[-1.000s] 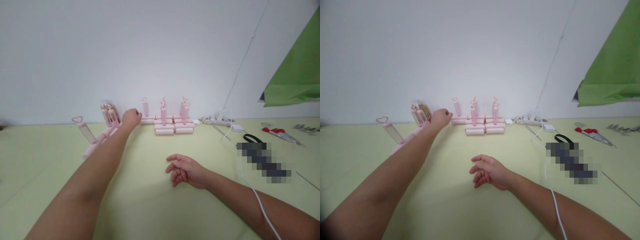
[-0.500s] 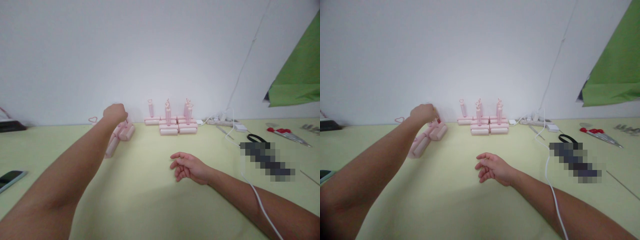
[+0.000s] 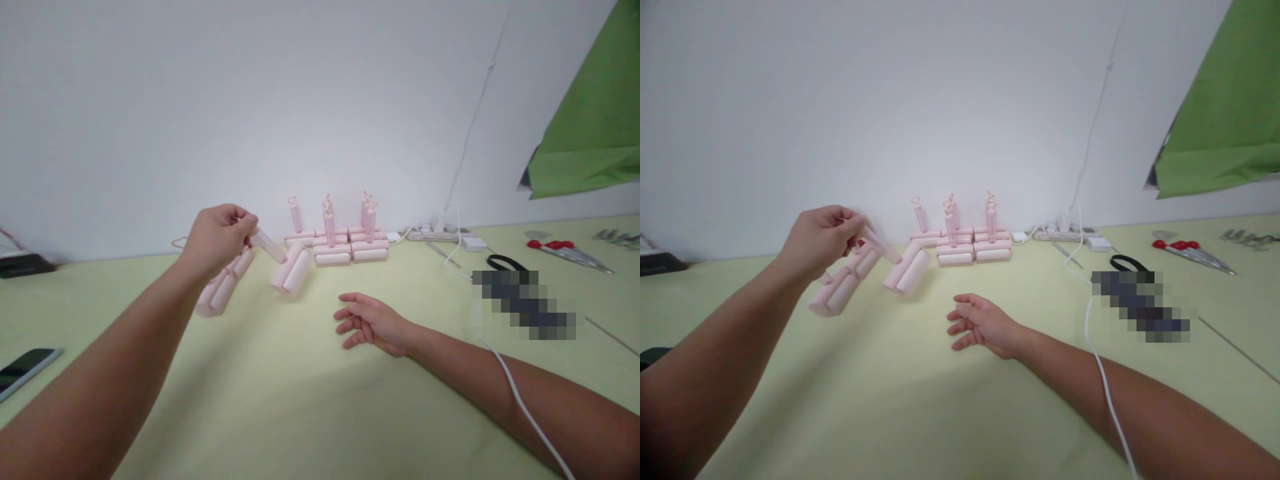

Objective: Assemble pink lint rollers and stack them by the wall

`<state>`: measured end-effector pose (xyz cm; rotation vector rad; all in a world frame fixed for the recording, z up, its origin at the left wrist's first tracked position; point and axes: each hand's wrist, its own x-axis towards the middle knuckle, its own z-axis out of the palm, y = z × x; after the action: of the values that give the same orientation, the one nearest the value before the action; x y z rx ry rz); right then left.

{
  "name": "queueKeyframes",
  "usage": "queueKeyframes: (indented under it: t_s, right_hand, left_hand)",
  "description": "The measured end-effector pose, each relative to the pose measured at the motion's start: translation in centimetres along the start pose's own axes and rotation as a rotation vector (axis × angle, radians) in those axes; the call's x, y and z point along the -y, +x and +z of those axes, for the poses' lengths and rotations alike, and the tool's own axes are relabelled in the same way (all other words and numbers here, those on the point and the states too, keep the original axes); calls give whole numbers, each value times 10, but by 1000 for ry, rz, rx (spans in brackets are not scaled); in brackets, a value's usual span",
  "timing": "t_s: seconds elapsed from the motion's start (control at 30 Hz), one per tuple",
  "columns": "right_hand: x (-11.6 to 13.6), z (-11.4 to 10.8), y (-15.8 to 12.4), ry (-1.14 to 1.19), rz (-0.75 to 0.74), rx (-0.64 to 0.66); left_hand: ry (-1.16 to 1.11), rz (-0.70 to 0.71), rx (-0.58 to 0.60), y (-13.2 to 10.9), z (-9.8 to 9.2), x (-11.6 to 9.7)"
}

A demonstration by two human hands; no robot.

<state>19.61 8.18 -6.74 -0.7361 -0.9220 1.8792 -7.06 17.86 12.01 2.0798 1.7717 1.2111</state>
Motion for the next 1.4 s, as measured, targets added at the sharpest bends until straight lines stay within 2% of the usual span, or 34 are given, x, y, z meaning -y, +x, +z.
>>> queueKeyframes:
  t_s: [0.07, 0.13, 0.23, 0.3, 0.33, 0.4, 0.47, 0.5, 0.53, 0.6, 0.67, 0.8, 0.9, 1.1, 1.2, 1.4]
  right_hand:
    - [-1, 1, 0, 27, -40, -7]
    - [-1, 1, 0, 40, -114, 5]
    - [-2, 0, 1, 29, -230, -53]
    - [-1, -3, 3, 2, -261, -147]
    - [-1, -5, 4, -18, -266, -188]
    - [0, -8, 6, -72, -283, -249]
    - [0, -10, 7, -138, -294, -287]
    - [0, -10, 7, -170, -290, -297]
    - [0, -10, 6, -198, -281, -299]
    - [0, -8, 4, -239, -255, -286]
    - [0, -5, 2, -260, -228, -265]
    - [0, -1, -2, -312, -191, -216]
    - [-1, -1, -2, -393, -168, -202]
    - [0, -3, -1, -450, -121, -228]
    - [3, -5, -2, -481, -126, -285]
    - [18, -29, 3, -438, -214, -404]
  left_hand:
    - [-308, -65, 22, -33, 9, -8]
    - [-530, -135, 100, -64, 23, -9]
    - [-633, -225, 240, -100, 44, 3]
    - [-548, -252, 320, -112, 51, 17]
    - [-444, -236, 322, -115, 52, 23]
    - [-151, -137, 243, -117, 50, 32]
    - [144, 27, 129, -118, 47, 32]
    - [240, 131, 111, -119, 46, 29]
    - [295, 241, 130, -122, 47, 24]
    - [298, 452, 246, -131, 54, 13]
    - [288, 572, 364, -141, 64, 5]
    - [327, 598, 489, -155, 83, 7]
    - [334, 600, 520, -156, 88, 15]
    - [306, 621, 482, -152, 90, 24]
    - [291, 629, 471, -150, 89, 30]
    - [297, 561, 430, -140, 81, 50]
